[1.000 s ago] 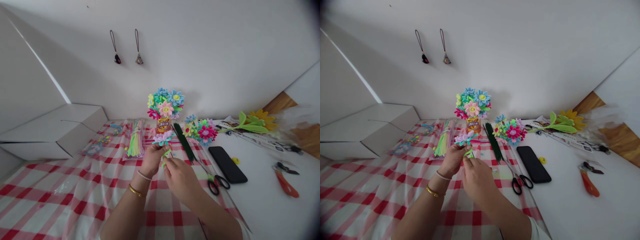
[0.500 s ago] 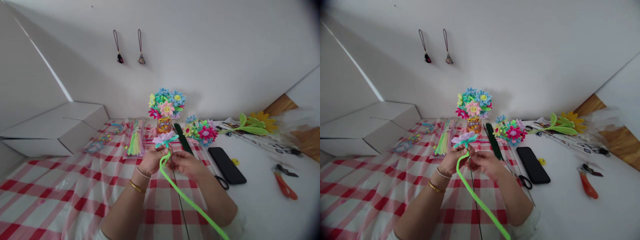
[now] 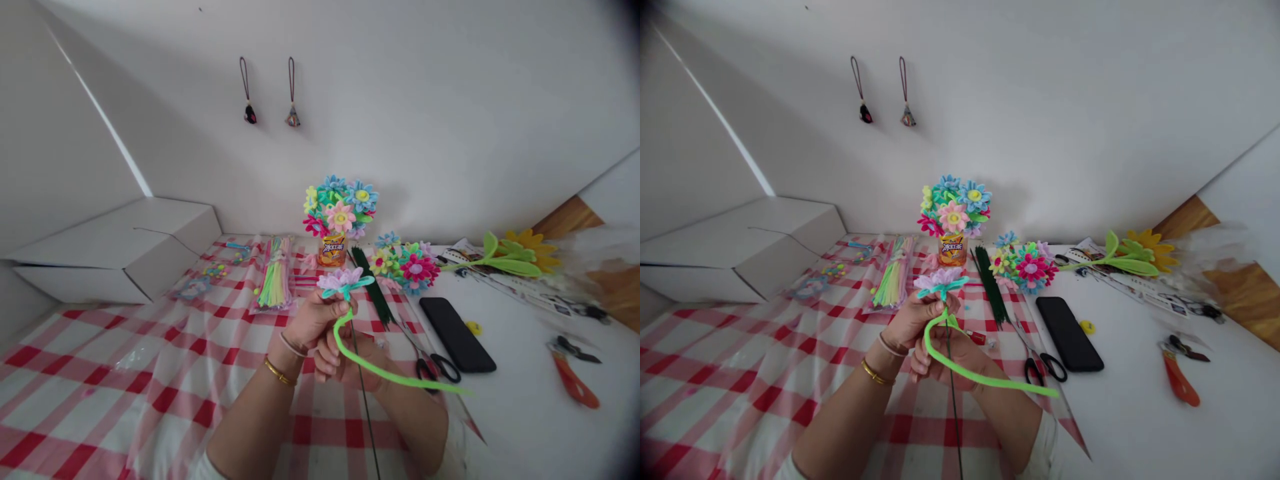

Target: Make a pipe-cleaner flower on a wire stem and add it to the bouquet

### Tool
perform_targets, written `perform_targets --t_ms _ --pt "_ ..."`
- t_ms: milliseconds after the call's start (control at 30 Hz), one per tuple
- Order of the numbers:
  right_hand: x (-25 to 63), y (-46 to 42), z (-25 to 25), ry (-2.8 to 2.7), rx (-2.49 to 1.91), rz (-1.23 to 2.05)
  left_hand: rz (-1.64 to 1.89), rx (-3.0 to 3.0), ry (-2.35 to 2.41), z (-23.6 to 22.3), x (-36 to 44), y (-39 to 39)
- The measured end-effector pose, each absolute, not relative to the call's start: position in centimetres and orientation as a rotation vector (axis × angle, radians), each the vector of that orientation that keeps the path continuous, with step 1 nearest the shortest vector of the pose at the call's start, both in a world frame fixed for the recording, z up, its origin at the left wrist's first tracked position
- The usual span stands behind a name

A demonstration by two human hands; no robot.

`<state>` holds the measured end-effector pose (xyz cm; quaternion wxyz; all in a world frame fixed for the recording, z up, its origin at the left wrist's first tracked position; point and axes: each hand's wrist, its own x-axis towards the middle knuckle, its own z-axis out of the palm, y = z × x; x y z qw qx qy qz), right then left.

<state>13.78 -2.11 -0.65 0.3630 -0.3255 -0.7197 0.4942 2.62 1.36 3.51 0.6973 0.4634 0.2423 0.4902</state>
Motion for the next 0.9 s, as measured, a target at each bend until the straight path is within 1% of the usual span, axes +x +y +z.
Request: perform_targets --t_ms 200,400,533,600,733,900 --pt "13.8 -3.0 0.3 -1.528 -0.709 1.752 1.113 1.037 0.47 3.5 2.6 1.3" --pt "13.8 -3.5 -0.3 -1.359 -0.545 1.971 1.073 1.029 0.498 3.3 3.0 1.0" --pt "14.0 -2.5 -0.3 -1.252 -0.44 2.224 1.014 1.052 0.55 3.6 3.0 0.9" --pt "14.4 -1.9 0.4 -1.203 -0.488 2.244 1.041 1.048 0.564 3.8 3.0 0.9" --pt "15.4 -0.9 1.7 -1.07 -0.555 2.178 1.145 0.998 0.53 3.7 2.9 1.4" --pt "17.0 0.0 2.3 -1.064 -0.766 1.898 1.162 1.058 0.545 3.3 2.5 2.1"
